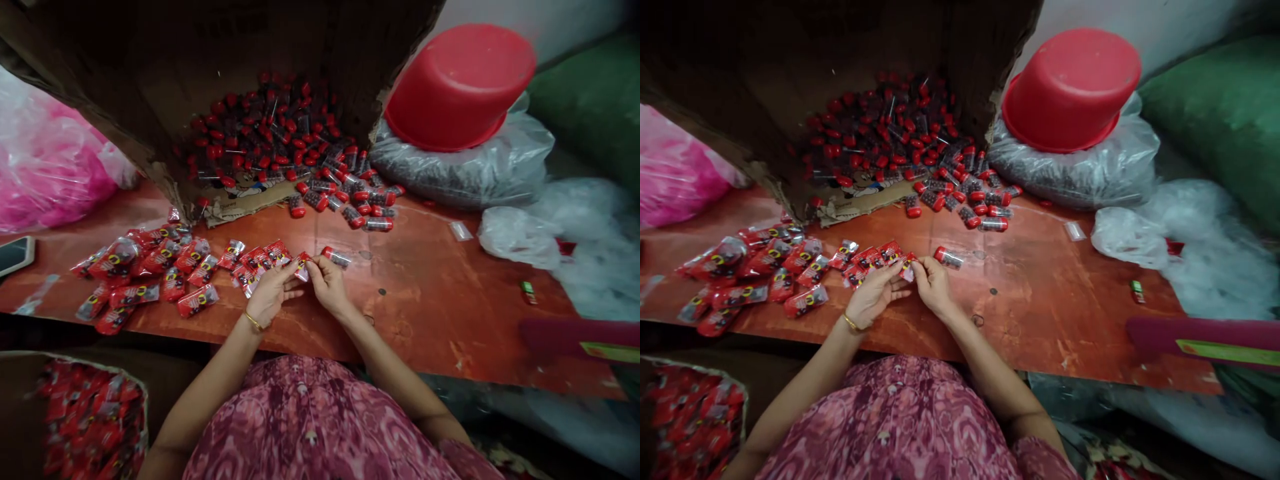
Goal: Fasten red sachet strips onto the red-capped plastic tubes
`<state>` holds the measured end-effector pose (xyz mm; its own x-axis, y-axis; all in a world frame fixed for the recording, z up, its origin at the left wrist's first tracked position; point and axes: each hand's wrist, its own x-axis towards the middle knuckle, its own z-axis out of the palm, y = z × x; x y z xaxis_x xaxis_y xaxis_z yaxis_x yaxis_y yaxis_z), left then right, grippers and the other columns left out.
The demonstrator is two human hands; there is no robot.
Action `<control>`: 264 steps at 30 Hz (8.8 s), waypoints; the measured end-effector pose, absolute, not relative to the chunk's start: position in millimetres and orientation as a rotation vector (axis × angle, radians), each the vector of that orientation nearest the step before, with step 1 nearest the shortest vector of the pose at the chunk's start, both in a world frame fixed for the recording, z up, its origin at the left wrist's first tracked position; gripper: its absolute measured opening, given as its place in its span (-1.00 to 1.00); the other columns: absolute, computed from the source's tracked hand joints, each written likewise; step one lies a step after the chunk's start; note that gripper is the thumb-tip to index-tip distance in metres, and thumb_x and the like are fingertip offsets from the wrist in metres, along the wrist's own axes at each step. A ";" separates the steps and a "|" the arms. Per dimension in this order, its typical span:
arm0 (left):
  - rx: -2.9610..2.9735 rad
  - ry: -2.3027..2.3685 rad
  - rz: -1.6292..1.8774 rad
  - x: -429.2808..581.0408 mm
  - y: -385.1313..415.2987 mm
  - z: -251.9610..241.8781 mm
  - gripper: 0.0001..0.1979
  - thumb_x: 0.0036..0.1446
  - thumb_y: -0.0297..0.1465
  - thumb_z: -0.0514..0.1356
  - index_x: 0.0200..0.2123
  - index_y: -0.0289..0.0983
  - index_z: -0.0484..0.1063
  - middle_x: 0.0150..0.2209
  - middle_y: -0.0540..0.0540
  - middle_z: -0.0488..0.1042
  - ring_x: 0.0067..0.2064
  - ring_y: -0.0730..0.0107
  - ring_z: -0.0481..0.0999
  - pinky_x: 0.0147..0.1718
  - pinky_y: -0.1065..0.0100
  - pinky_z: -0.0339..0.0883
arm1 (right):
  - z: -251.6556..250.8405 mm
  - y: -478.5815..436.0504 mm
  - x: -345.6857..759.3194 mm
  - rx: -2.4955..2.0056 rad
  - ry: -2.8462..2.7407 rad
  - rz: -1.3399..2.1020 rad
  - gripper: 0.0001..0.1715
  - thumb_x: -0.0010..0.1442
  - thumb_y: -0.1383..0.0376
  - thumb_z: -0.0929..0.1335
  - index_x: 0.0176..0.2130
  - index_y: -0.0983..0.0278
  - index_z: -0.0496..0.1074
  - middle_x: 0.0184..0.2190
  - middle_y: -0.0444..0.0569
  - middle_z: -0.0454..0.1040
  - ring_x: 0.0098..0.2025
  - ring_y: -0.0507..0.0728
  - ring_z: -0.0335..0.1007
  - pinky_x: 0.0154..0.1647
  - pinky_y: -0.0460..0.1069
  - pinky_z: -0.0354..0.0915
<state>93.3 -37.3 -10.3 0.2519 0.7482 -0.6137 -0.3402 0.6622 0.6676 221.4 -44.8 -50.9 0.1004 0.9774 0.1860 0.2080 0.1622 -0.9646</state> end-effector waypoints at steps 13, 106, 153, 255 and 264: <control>0.365 1.190 0.957 94.0 -33.5 -20.1 -0.56 -0.48 -0.20 0.46 -0.50 -0.31 0.45 -0.54 0.03 0.50 -0.50 0.53 0.44 -0.46 0.46 0.31 | -57.4 -39.8 284.5 -1.673 -1.950 0.291 -0.49 0.14 0.03 0.29 -0.06 0.34 0.34 -0.09 0.21 0.43 -0.09 0.29 0.29 -0.07 0.17 0.20; 0.584 1.438 1.242 43.3 -7.1 -18.4 -0.72 0.12 -0.24 0.14 -0.20 -0.30 0.47 -0.11 -0.21 0.53 -0.07 0.23 0.51 -0.01 0.20 0.31 | -42.2 37.1 263.4 -1.834 -2.657 -0.172 -0.49 0.27 0.38 0.09 0.16 0.23 0.26 0.05 0.23 0.27 -0.06 0.29 0.19 -0.13 0.12 0.08; 0.492 1.191 0.950 88.0 -57.7 -6.8 -0.61 -0.27 -0.13 0.38 -0.48 -0.31 0.42 -0.52 0.02 0.46 -0.47 0.51 0.43 -0.43 0.46 0.32 | -43.7 -51.4 195.1 -1.344 -1.304 0.750 -0.62 0.20 0.14 0.18 -0.59 0.21 0.15 -0.65 -0.19 0.16 -0.57 -0.01 0.08 -0.52 -0.08 0.05; 1.445 1.594 0.939 62.2 -7.7 -33.4 -0.74 -0.19 -0.26 0.37 -0.34 -0.19 0.56 -0.08 -0.16 0.52 0.12 0.03 0.34 0.16 0.03 0.05 | -80.2 -16.3 320.9 -1.564 -2.122 0.258 -0.55 0.03 0.53 0.14 -0.19 0.22 0.44 -0.09 0.01 0.50 0.15 0.21 0.18 0.19 0.25 -0.02; 2.023 1.800 0.633 70.6 -0.4 -51.6 -0.83 0.08 -0.27 0.18 -0.35 -0.09 0.59 0.03 -0.12 0.47 0.24 -0.05 0.17 0.17 -0.14 -0.16 | -58.2 -56.7 281.0 -1.390 -1.746 0.330 -0.83 0.09 0.33 0.27 -0.33 0.22 0.46 -0.20 0.05 0.53 -0.04 0.22 0.37 0.04 0.21 0.23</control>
